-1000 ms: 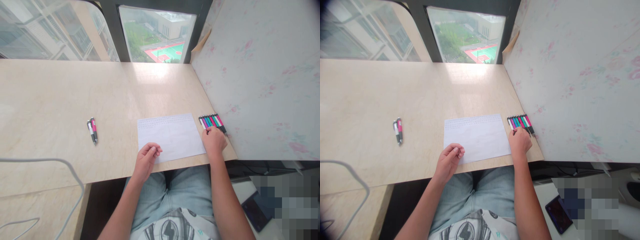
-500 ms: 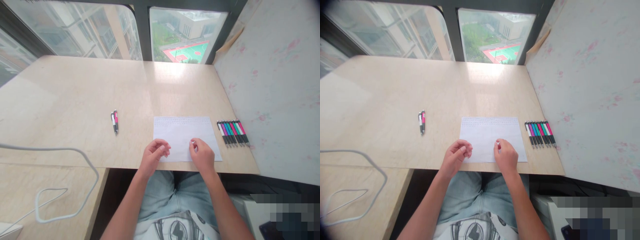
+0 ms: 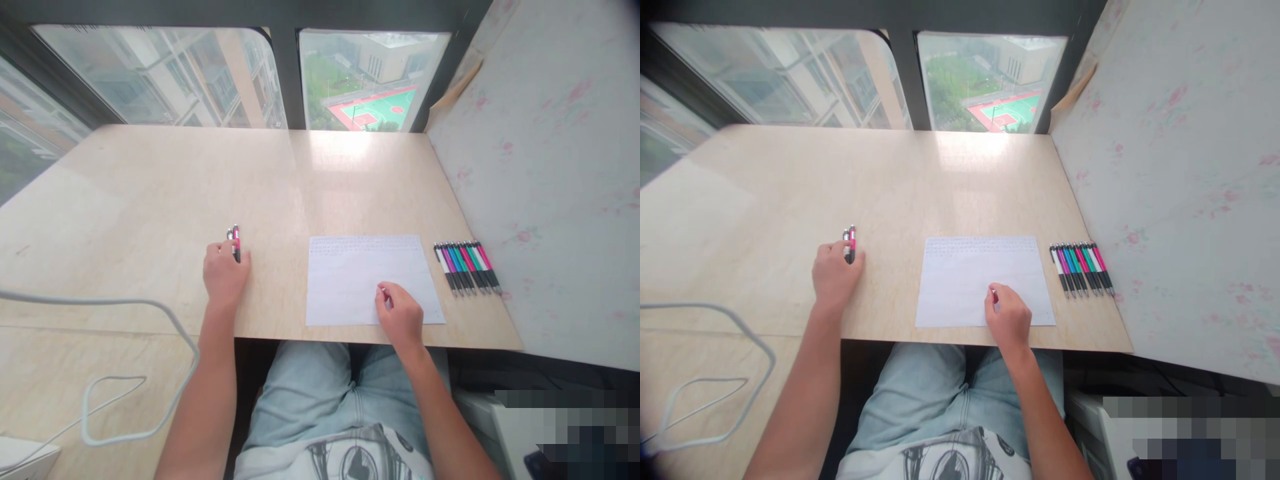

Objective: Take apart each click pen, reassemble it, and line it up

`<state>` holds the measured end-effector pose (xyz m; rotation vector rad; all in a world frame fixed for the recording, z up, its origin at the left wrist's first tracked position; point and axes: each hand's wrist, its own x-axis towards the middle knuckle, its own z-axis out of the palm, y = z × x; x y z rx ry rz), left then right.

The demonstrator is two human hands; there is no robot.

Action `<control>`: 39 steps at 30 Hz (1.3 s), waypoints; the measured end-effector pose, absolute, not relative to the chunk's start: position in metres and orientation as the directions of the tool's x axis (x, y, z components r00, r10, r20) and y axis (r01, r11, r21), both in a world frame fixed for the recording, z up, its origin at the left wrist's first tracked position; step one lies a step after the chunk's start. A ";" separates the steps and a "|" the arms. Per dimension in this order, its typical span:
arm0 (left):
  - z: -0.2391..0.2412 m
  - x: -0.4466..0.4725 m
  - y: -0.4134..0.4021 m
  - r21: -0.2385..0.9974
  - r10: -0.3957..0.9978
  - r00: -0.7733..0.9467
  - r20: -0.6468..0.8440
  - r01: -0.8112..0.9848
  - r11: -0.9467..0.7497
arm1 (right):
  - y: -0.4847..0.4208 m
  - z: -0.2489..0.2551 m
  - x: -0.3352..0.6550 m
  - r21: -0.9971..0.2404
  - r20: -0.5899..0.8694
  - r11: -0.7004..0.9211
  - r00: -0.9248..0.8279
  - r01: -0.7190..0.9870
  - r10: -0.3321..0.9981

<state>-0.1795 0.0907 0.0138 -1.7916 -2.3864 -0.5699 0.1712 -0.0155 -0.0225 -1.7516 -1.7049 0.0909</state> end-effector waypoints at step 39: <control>0.025 -0.080 0.077 0.199 0.994 0.018 0.105 0.979 -0.038 | -0.015 -0.019 0.172 -0.619 0.320 0.087 0.149 0.780 0.936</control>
